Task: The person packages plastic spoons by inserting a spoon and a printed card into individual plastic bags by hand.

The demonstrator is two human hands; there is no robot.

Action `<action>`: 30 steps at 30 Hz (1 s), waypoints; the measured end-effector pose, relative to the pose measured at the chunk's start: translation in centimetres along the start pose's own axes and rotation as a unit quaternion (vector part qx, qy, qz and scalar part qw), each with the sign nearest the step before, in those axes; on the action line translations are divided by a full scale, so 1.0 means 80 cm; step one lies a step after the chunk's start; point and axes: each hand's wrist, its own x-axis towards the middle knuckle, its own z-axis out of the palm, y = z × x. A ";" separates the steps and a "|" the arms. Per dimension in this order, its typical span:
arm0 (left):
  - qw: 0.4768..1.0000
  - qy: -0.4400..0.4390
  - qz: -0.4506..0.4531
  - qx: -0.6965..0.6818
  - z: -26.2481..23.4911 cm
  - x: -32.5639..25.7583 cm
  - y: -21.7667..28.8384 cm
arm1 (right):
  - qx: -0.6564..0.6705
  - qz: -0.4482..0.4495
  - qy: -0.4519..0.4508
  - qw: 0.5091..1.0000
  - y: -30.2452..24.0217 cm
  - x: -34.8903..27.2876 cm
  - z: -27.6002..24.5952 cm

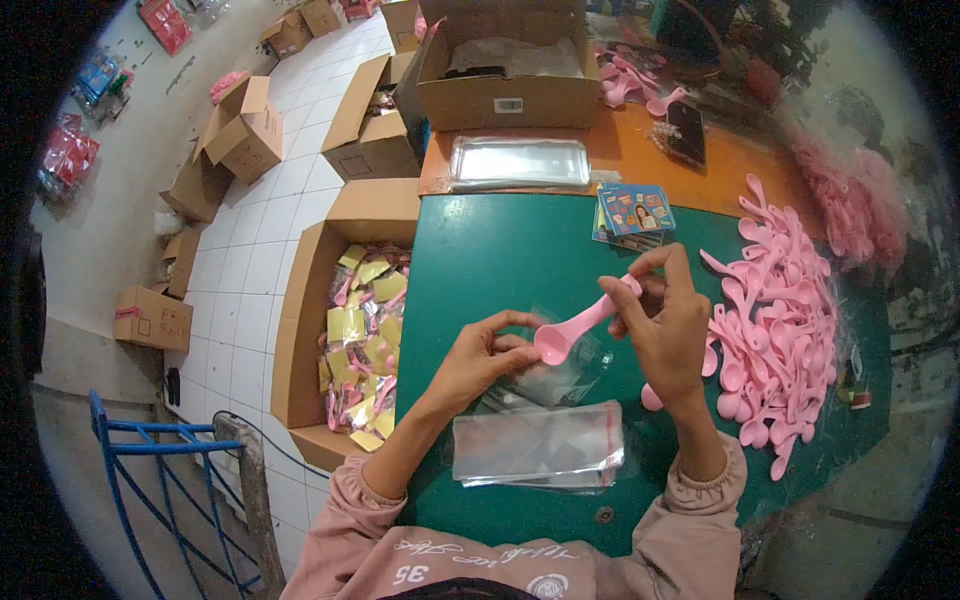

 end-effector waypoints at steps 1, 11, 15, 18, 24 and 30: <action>1.000 -0.007 0.003 0.014 0.000 0.001 -0.002 | -0.010 -0.009 -0.008 1.000 -0.001 -0.001 -0.001; 0.999 0.003 0.016 -0.036 0.002 0.001 0.002 | 0.051 -0.049 0.104 0.992 -0.001 -0.004 0.001; 0.999 0.007 0.025 -0.031 0.001 0.001 0.004 | 0.016 -0.051 0.046 0.998 -0.003 -0.007 0.004; 0.999 -0.004 0.027 0.023 -0.001 0.002 0.004 | 0.012 -0.038 0.024 0.999 -0.006 -0.009 0.006; 0.996 -0.003 0.093 -0.014 0.007 -0.003 0.007 | 0.076 0.005 -0.106 0.991 0.002 -0.014 0.014; 0.990 -0.003 0.045 0.136 -0.006 -0.008 0.017 | 0.088 0.008 -0.095 0.992 0.009 -0.012 0.010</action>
